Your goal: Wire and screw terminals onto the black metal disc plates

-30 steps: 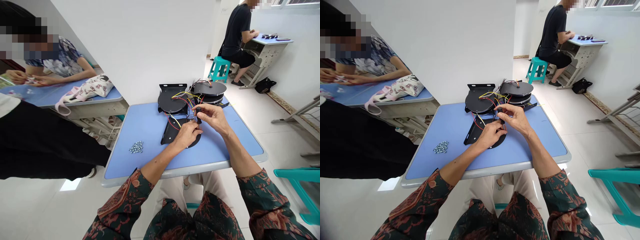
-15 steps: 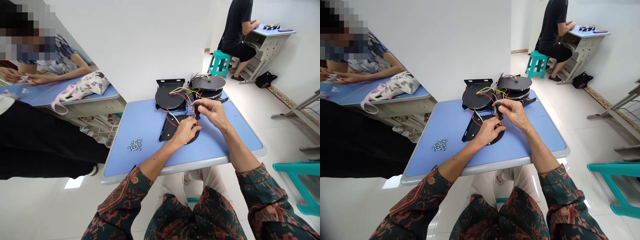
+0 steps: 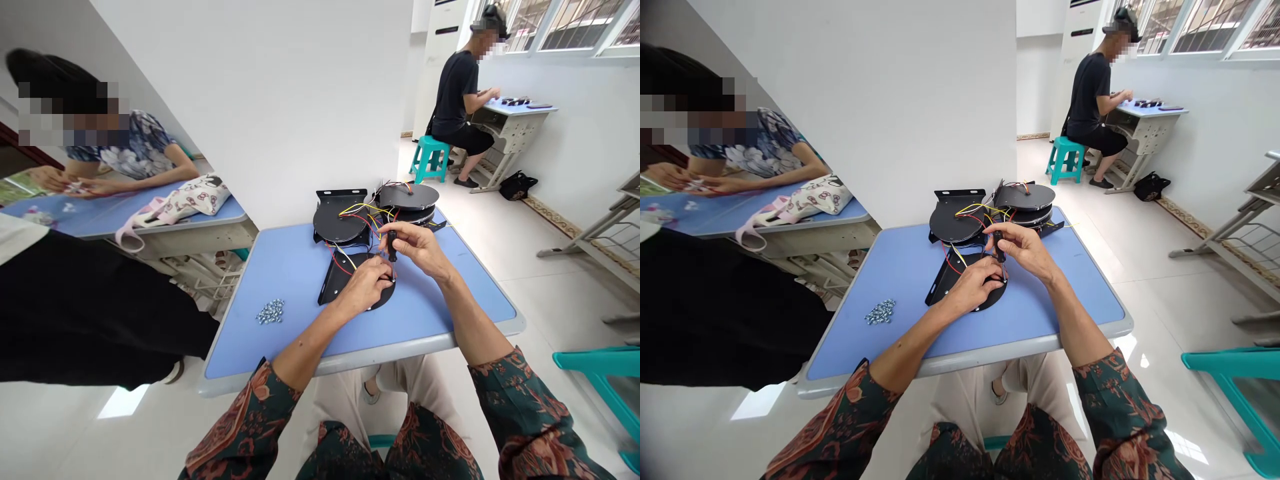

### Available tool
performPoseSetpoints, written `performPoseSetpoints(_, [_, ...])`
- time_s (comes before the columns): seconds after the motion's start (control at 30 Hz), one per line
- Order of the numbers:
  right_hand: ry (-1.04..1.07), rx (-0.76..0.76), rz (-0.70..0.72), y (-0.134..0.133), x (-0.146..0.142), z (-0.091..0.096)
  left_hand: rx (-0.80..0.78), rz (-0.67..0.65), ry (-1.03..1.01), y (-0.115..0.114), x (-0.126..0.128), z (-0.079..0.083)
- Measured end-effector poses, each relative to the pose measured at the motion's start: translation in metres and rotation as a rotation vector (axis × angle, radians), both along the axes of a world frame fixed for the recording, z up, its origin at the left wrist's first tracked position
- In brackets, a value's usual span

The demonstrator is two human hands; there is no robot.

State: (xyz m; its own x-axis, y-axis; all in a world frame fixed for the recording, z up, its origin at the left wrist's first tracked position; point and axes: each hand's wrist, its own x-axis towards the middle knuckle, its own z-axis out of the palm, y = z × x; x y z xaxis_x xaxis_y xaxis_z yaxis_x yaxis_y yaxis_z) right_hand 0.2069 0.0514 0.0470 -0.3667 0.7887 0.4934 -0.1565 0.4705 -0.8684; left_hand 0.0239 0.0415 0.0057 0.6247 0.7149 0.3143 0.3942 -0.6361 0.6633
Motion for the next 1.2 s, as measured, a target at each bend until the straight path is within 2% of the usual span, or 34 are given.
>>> performPoseSetpoints(0.3, [-0.037,0.044,-0.086,-0.004,-0.003,0.002,0.117,0.064,0.080,-0.001,0.007,-0.003])
performPoseSetpoints(0.47, [-0.100,0.095,-0.246,-0.006,-0.007,0.004,0.166,0.064,0.092,-0.003,0.009,-0.003])
performPoseSetpoints(0.6, [0.067,0.092,-0.343,-0.005,-0.006,0.003,0.195,0.069,0.089,-0.003,0.009,-0.005])
performPoseSetpoints(0.73, [0.278,0.143,-0.504,0.001,0.003,0.002,0.203,0.079,0.106,-0.003,0.009,-0.006])
performPoseSetpoints(0.83, [0.297,0.149,-0.548,0.008,0.008,0.000,0.234,0.095,0.173,-0.007,0.012,-0.005])
performPoseSetpoints(0.97, [0.281,0.145,-0.527,0.012,0.008,-0.002,0.378,0.091,0.332,-0.019,0.012,0.001])
performPoseSetpoints(1.07, [0.306,0.142,-0.509,0.011,0.008,-0.002,0.441,0.180,0.360,-0.032,-0.013,0.010])
performPoseSetpoints(1.13, [0.315,0.133,-0.499,0.011,0.008,-0.002,0.465,0.278,0.311,-0.042,-0.049,0.015])
performPoseSetpoints(1.2, [0.308,0.118,-0.485,0.010,0.008,-0.002,0.462,0.454,0.243,-0.050,-0.096,0.017])
